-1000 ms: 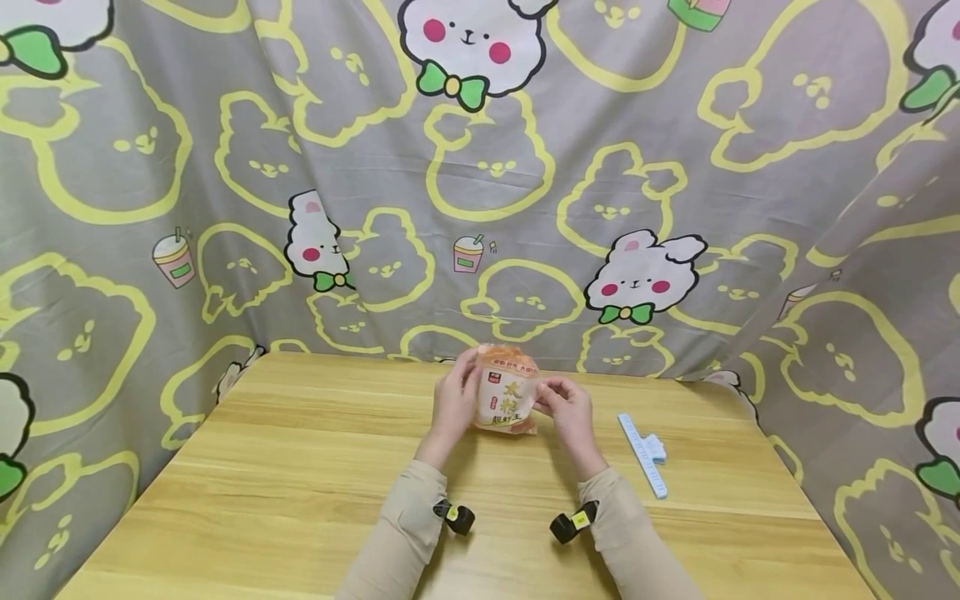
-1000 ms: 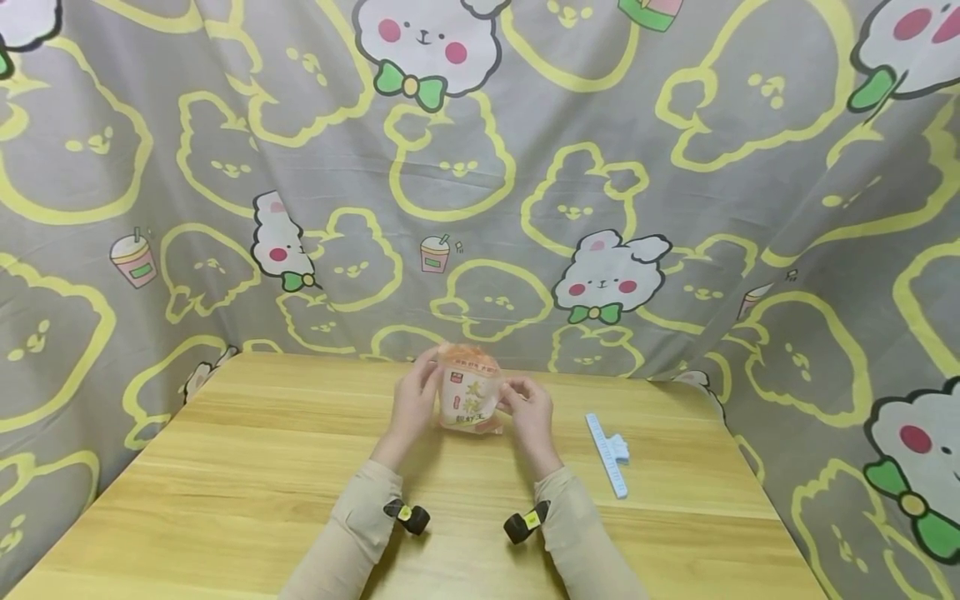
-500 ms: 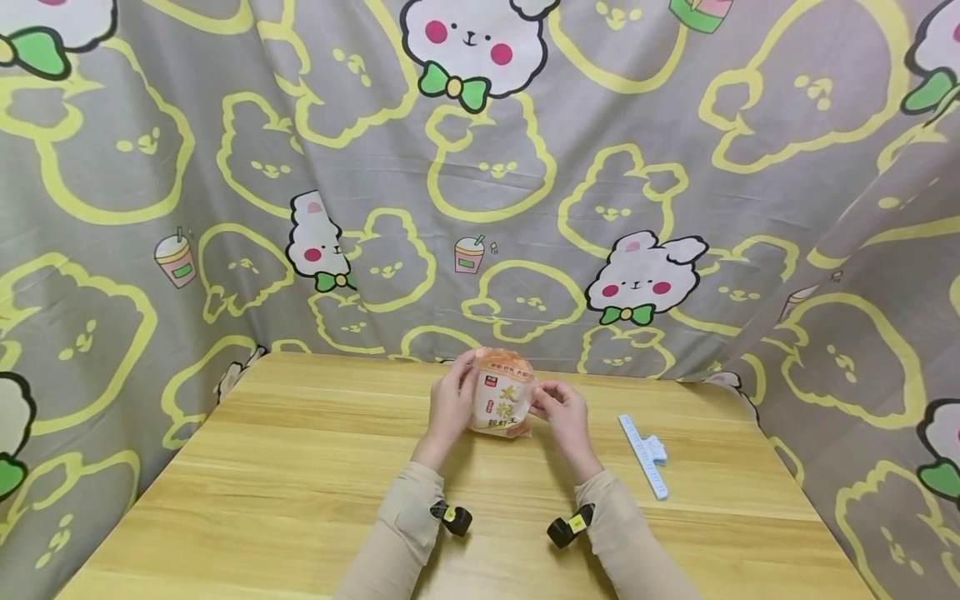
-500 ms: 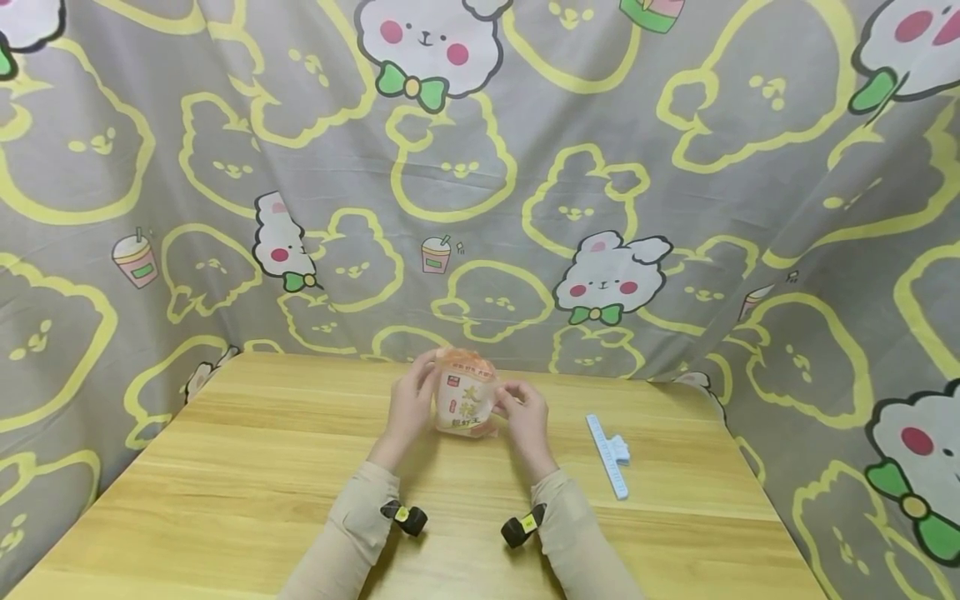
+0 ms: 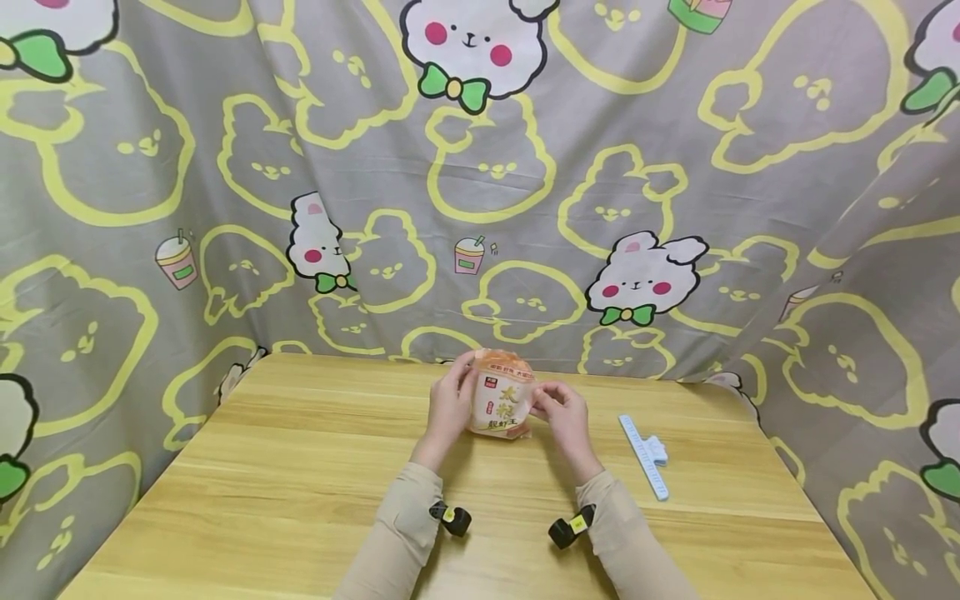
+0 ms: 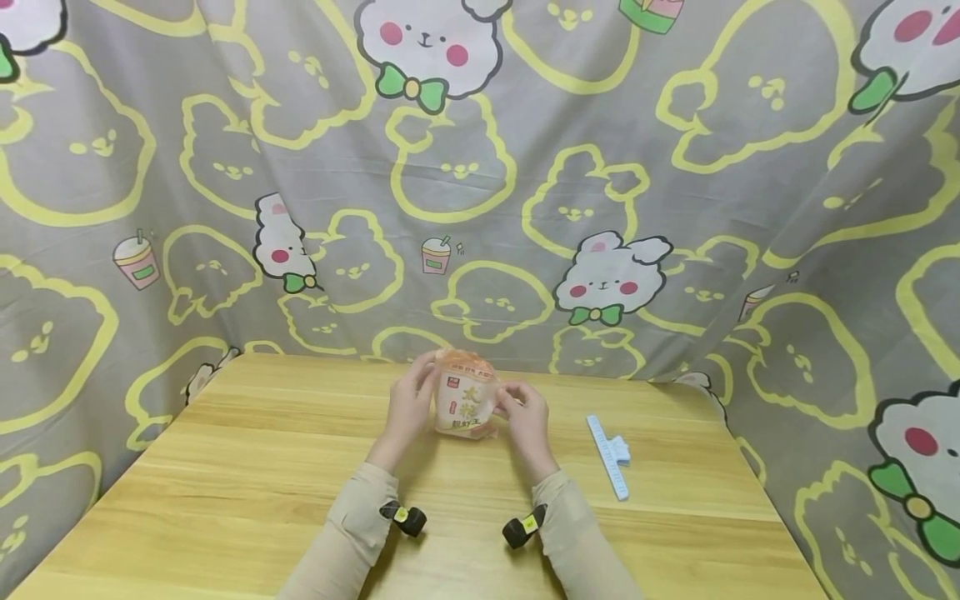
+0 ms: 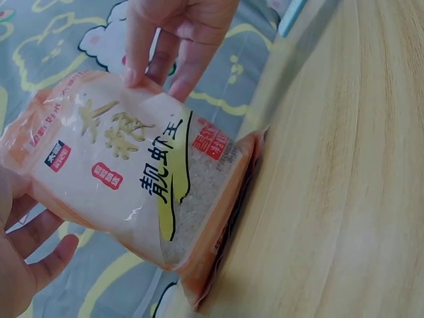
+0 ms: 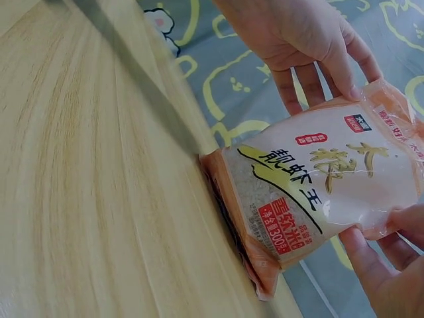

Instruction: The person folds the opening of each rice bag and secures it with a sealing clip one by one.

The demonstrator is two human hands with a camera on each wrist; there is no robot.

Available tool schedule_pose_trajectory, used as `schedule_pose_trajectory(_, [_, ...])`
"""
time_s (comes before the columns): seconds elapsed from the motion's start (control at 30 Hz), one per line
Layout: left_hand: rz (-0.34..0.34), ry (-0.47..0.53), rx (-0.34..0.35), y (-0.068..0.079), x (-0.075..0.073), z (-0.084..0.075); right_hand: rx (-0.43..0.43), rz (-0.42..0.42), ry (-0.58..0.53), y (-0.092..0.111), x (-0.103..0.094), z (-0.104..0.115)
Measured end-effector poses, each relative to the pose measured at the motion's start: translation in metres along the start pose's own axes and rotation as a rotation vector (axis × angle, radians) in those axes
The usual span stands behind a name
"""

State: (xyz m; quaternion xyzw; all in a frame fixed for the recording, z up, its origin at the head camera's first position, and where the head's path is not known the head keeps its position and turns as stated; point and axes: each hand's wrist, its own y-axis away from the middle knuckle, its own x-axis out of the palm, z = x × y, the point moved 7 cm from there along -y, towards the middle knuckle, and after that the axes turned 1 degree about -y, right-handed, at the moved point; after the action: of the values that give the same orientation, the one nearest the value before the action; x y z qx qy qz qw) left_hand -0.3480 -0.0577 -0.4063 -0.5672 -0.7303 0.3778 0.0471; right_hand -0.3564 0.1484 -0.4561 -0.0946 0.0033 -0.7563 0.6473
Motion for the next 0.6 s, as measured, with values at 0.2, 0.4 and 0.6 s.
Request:
schedule_pose_trajectory(0.2, [-0.014,-0.003,0.015,0.0,-0.0029,-0.0007,0.013,0.02,0.006,0.0006,0.0024,-0.0013])
schedule_pose_trajectory(0.4, [-0.014,-0.001,0.035,0.0008,-0.0045,-0.0014,0.022,0.032,0.01,0.0003,0.0024,-0.0024])
schedule_pose_trajectory(0.6, [-0.004,-0.007,0.031,0.0006,-0.005,-0.0005,0.015,0.052,0.043,-0.0011,0.0011,-0.0029])
